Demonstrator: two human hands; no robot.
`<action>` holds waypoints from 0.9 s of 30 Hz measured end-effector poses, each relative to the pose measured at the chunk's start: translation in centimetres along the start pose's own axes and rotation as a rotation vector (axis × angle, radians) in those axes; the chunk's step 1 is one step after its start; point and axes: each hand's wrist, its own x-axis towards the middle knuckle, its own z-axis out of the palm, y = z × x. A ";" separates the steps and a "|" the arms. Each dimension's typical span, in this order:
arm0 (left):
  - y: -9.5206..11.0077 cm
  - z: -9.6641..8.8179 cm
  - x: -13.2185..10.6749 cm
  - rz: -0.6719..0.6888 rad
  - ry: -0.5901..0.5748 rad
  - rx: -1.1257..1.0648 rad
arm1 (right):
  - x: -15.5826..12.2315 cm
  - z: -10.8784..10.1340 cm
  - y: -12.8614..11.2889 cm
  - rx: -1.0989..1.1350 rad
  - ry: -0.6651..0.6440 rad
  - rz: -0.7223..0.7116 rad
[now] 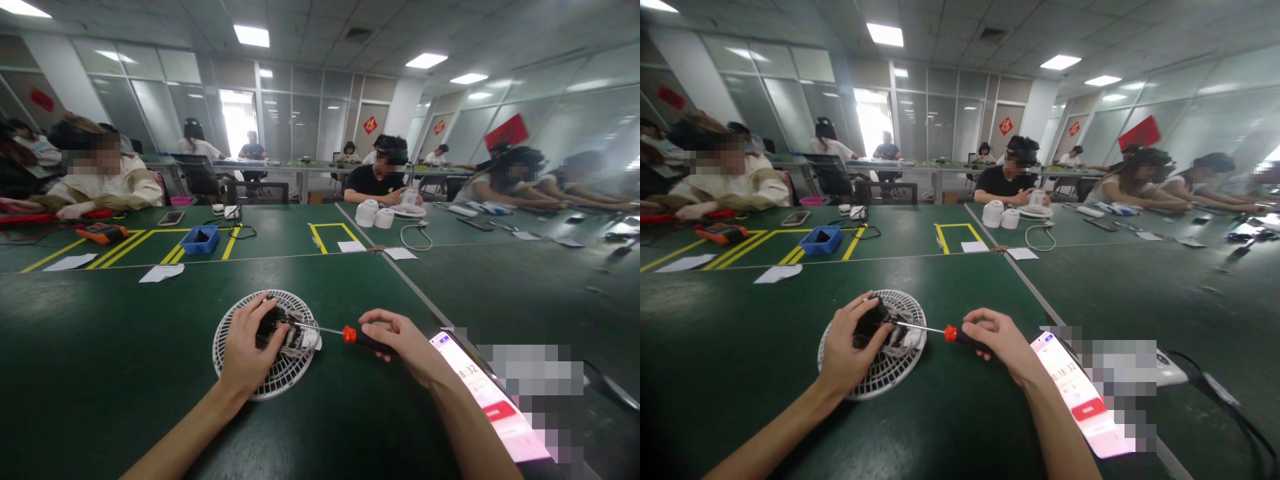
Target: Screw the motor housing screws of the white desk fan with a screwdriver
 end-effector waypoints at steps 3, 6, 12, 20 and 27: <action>0.0 0.0 -0.1 0.001 0.000 0.002 | -0.1 -0.2 0.1 0.035 0.018 -0.068; 0.0 0.0 -0.1 -0.006 0.004 -0.003 | -0.3 -0.1 0.0 0.014 0.018 -0.107; 0.0 0.0 -0.1 -0.019 0.000 -0.017 | -0.5 0.5 -0.3 0.051 -0.032 0.170; 0.2 -0.1 0.1 -0.003 0.011 -0.012 | -0.3 0.2 -0.2 -0.045 -0.032 0.104; 0.2 -0.1 0.0 0.002 0.002 -0.007 | -0.2 -0.7 -0.1 0.019 0.002 -0.003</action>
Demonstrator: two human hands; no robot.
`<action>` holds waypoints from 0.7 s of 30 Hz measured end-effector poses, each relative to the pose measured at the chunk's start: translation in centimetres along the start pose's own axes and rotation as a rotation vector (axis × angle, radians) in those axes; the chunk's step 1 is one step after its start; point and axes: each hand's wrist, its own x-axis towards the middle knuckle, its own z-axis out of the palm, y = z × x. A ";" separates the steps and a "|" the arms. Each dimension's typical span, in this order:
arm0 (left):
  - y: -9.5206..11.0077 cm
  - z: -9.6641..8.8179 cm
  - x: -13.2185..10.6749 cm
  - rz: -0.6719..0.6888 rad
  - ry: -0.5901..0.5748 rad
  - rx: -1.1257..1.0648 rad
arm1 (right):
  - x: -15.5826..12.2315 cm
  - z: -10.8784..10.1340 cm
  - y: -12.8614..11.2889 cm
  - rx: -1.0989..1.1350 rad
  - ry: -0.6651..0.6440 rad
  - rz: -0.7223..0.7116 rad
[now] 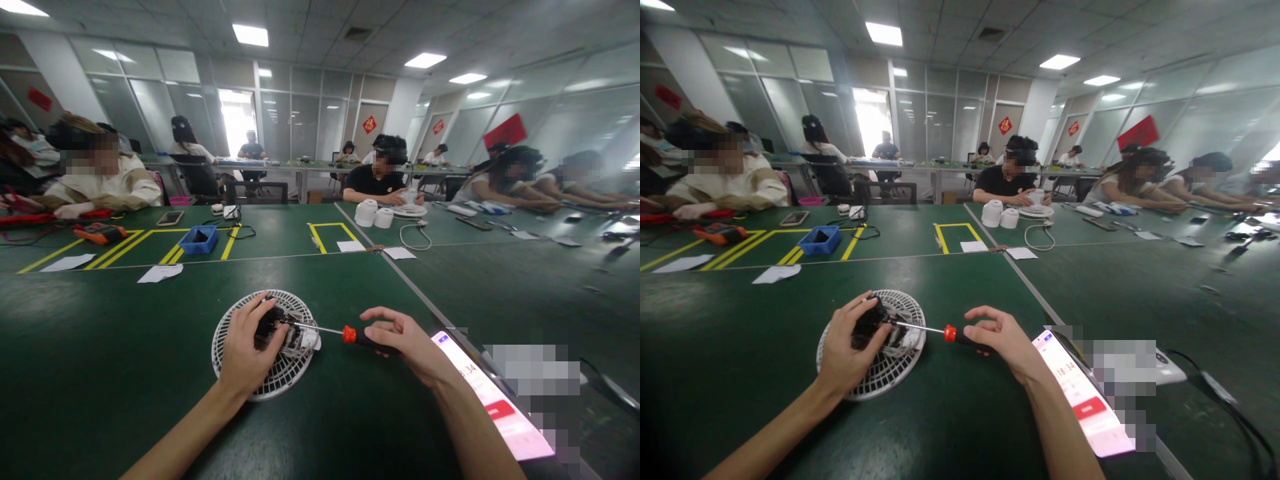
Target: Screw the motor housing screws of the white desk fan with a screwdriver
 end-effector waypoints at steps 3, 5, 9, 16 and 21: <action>-0.1 0.0 0.0 -0.005 -0.002 0.001 | 0.0 0.0 0.1 0.010 0.024 -0.060; -0.1 0.0 -0.1 -0.009 -0.005 0.000 | -0.1 0.2 0.0 0.012 0.025 -0.098; -0.1 0.1 -0.1 -0.018 -0.003 -0.003 | -0.2 0.8 -0.1 0.062 -0.001 -0.060; -0.1 0.1 -0.1 -0.013 0.003 -0.008 | -0.4 0.9 -0.3 -0.043 -0.117 0.134; 0.0 0.0 -0.1 -0.006 0.006 -0.005 | -0.2 0.5 -0.4 -0.056 -0.047 0.083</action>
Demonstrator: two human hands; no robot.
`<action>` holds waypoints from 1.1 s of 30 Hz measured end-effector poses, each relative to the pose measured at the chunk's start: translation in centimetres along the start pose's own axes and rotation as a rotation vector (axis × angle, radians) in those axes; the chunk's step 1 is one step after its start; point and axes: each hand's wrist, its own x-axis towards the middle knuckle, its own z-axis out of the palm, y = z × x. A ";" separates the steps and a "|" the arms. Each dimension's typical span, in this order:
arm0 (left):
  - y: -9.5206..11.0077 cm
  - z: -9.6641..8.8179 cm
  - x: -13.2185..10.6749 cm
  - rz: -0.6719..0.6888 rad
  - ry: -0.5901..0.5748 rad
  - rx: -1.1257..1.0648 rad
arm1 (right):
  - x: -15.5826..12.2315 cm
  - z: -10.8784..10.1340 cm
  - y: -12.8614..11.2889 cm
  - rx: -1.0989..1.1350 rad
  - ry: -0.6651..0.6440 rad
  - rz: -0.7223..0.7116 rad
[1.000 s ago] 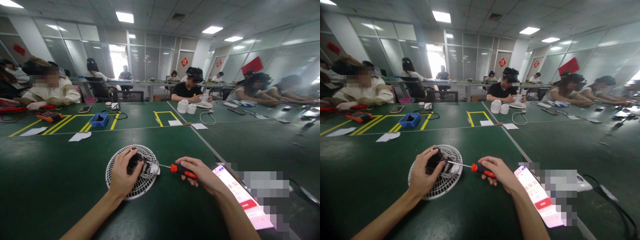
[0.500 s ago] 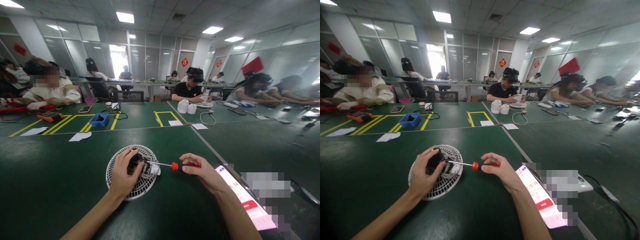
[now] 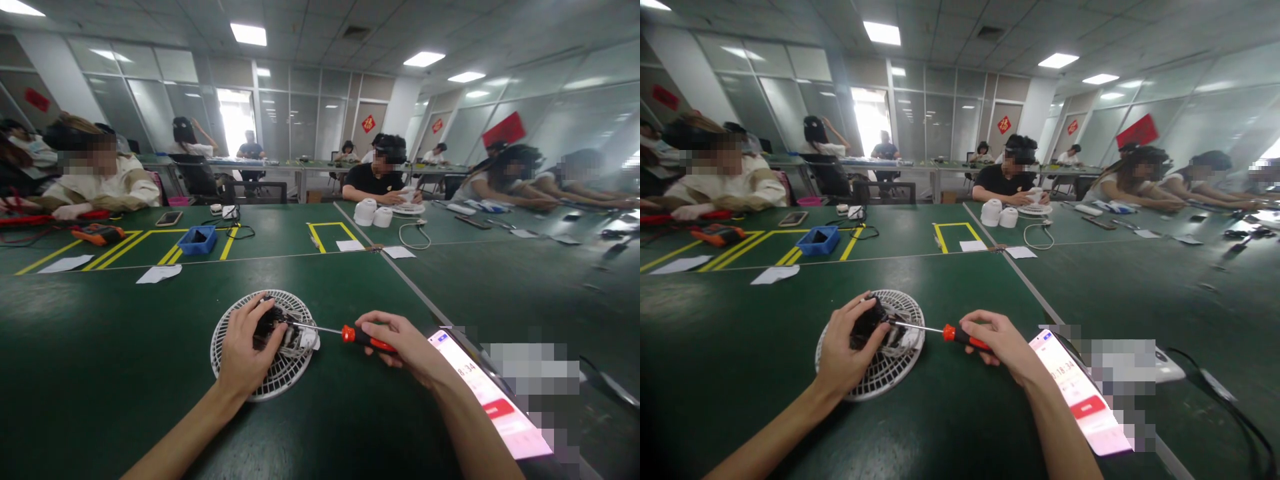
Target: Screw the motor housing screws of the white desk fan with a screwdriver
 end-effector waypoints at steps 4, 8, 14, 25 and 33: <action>0.0 0.0 0.0 0.000 -0.001 0.001 | 0.1 -0.4 0.4 0.008 0.049 -0.142; 0.0 0.0 0.0 -0.006 -0.003 0.004 | 0.1 -0.3 0.6 0.032 0.040 -0.199; 0.0 0.1 0.0 -0.001 -0.001 0.005 | -0.1 0.5 0.2 0.109 -0.055 0.035; 0.0 0.0 0.0 -0.002 -0.001 0.012 | 0.1 0.1 0.3 0.080 -0.023 -0.136; 0.1 0.0 0.1 -0.004 0.005 0.004 | -0.1 0.3 0.3 0.012 -0.054 -0.164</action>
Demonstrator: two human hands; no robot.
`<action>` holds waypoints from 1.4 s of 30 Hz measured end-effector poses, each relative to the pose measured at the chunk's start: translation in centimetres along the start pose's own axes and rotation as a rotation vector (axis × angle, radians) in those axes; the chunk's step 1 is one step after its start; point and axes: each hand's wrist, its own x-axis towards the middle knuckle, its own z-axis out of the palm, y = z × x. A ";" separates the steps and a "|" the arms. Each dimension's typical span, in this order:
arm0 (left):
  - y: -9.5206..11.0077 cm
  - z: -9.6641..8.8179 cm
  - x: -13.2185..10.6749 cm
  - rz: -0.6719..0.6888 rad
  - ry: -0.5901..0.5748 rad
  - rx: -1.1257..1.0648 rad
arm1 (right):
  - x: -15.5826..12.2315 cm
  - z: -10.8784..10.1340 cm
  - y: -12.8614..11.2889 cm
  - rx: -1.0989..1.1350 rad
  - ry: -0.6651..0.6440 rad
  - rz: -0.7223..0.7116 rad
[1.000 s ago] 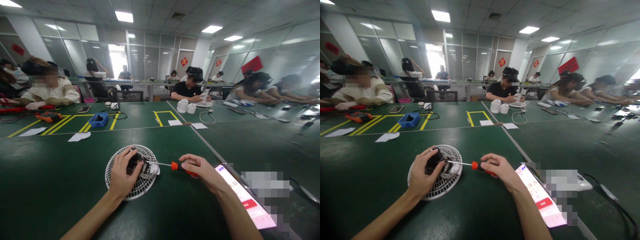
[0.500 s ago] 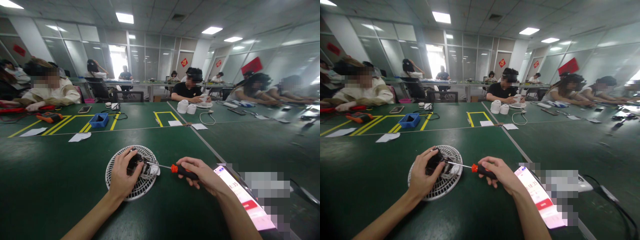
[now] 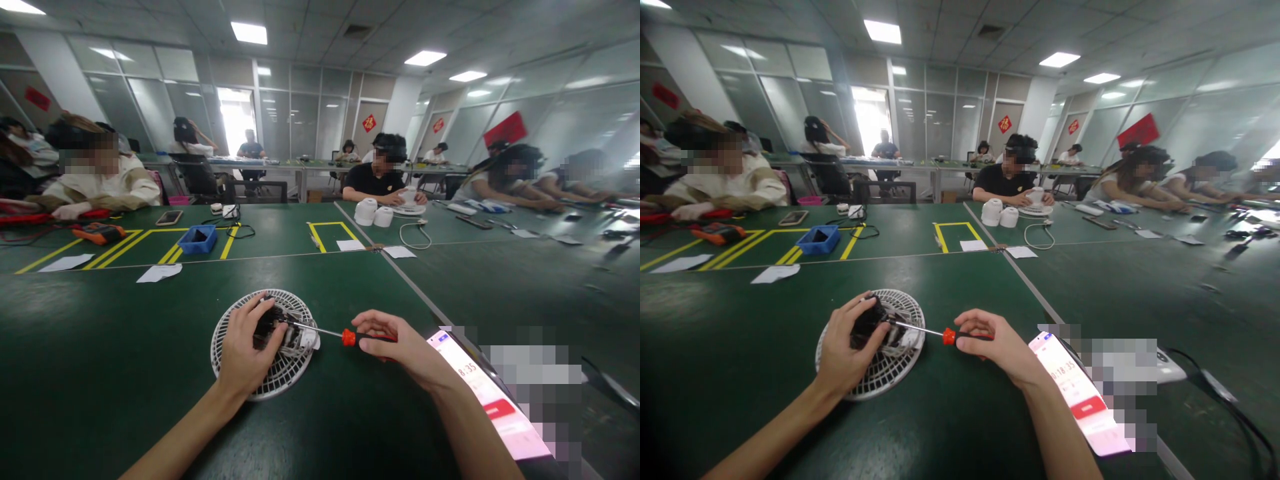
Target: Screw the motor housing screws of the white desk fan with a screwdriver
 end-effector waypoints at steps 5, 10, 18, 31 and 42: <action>-0.1 0.0 0.0 -0.001 0.001 0.006 | -0.1 0.6 -0.2 0.063 -0.020 0.157; -0.2 0.1 -0.2 -0.001 -0.004 0.012 | -0.2 0.7 -0.6 0.060 -0.051 0.181; 0.0 0.1 -0.1 0.002 0.001 0.012 | -0.1 0.0 -0.3 0.053 -0.006 0.048; 0.0 0.1 -0.2 -0.016 -0.008 0.010 | -0.6 0.4 -0.5 0.061 -0.096 0.056; 0.0 0.1 -0.2 -0.010 -0.008 0.008 | -0.7 0.5 -1.1 0.060 -0.123 0.142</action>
